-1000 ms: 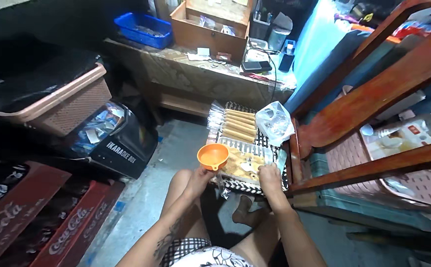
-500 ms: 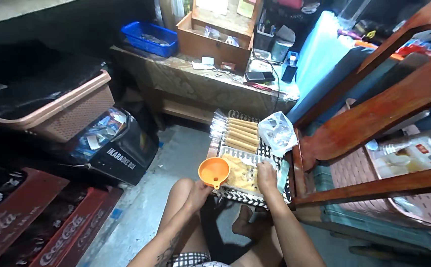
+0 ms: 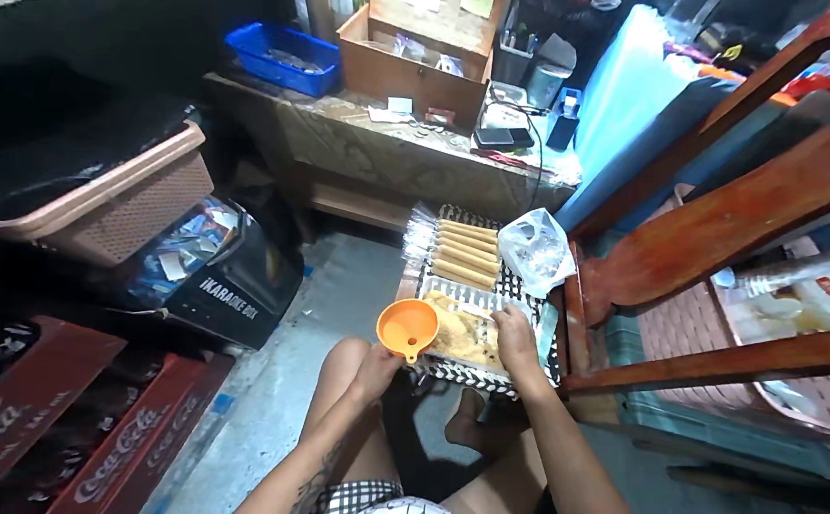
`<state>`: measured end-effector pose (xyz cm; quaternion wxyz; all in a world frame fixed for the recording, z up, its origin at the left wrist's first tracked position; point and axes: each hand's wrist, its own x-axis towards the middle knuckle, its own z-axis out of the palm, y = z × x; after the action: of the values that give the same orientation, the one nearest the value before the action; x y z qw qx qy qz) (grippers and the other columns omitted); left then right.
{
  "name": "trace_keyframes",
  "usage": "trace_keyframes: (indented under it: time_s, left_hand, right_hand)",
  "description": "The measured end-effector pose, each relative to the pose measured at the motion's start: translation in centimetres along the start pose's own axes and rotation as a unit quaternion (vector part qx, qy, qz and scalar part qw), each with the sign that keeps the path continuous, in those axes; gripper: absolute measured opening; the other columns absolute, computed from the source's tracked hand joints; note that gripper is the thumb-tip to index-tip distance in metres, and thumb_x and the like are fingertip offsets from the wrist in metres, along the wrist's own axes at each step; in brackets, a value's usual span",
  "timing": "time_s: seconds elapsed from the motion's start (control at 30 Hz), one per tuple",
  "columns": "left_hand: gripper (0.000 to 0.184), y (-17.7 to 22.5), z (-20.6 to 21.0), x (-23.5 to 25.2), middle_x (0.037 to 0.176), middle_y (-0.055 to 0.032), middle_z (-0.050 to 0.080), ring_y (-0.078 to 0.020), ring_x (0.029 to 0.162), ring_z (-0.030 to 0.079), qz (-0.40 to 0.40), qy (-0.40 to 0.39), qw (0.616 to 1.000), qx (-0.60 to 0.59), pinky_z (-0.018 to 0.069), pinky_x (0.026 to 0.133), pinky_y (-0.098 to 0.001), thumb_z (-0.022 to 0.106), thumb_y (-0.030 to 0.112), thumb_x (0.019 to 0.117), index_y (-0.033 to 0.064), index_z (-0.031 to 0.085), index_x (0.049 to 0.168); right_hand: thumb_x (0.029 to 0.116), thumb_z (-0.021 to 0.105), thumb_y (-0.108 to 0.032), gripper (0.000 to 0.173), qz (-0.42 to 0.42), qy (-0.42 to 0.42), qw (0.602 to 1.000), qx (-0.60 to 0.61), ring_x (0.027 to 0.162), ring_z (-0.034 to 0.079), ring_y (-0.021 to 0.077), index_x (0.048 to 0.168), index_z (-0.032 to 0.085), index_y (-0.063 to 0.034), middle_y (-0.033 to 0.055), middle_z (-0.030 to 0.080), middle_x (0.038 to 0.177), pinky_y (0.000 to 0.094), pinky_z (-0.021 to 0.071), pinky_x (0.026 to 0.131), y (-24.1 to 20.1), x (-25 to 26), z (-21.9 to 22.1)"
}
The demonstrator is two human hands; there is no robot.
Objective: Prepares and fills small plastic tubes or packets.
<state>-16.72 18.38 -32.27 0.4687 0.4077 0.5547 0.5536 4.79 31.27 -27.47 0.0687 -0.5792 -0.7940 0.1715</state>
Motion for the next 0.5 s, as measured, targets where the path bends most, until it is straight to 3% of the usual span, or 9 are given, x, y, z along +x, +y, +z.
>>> trace_keyframes:
  time_s: [0.17,0.3,0.5]
  left_hand:
    - [0.019,0.4,0.1,-0.2,0.099,0.0014,0.07,0.0025,0.093,0.065,0.012,-0.002,1.0,0.019,0.0544,0.089,-0.0206,0.062,-0.001,0.0941,-0.0031,0.063,0.113]
    - [0.019,0.6,0.3,-0.2,0.099,0.0014,0.069,0.0032,0.091,0.064,0.01,0.001,1.0,0.022,0.0541,0.087,-0.0193,0.061,-0.003,0.0941,-0.0038,0.062,0.113]
    - [0.021,1.0,0.5,-0.4,0.103,-0.0038,0.069,0.0017,0.094,0.064,0.041,0.004,0.998,0.054,0.0533,0.088,-0.0194,0.063,-0.003,0.0933,-0.0072,0.063,0.114]
  right_hand:
    - [0.1025,0.048,0.002,0.035,0.044,-0.093,0.993,0.052,0.128,0.058,0.0375,0.13,0.068,-0.0018,0.0244,0.062,0.134,0.0492,0.044,0.111,0.1,-0.3,0.8]
    - [0.1044,0.049,-0.001,0.033,0.034,-0.176,0.979,0.098,0.128,0.059,0.0334,0.132,0.067,-0.0021,0.0223,0.063,0.135,0.0461,0.0429,0.112,-0.5,-0.5,0.8]
    - [0.1056,0.049,-0.003,0.033,0.057,-0.171,0.976,0.123,0.122,0.062,0.0318,0.133,0.066,-0.0024,0.0213,0.065,0.131,0.0458,0.046,0.107,-0.2,-0.7,-0.3]
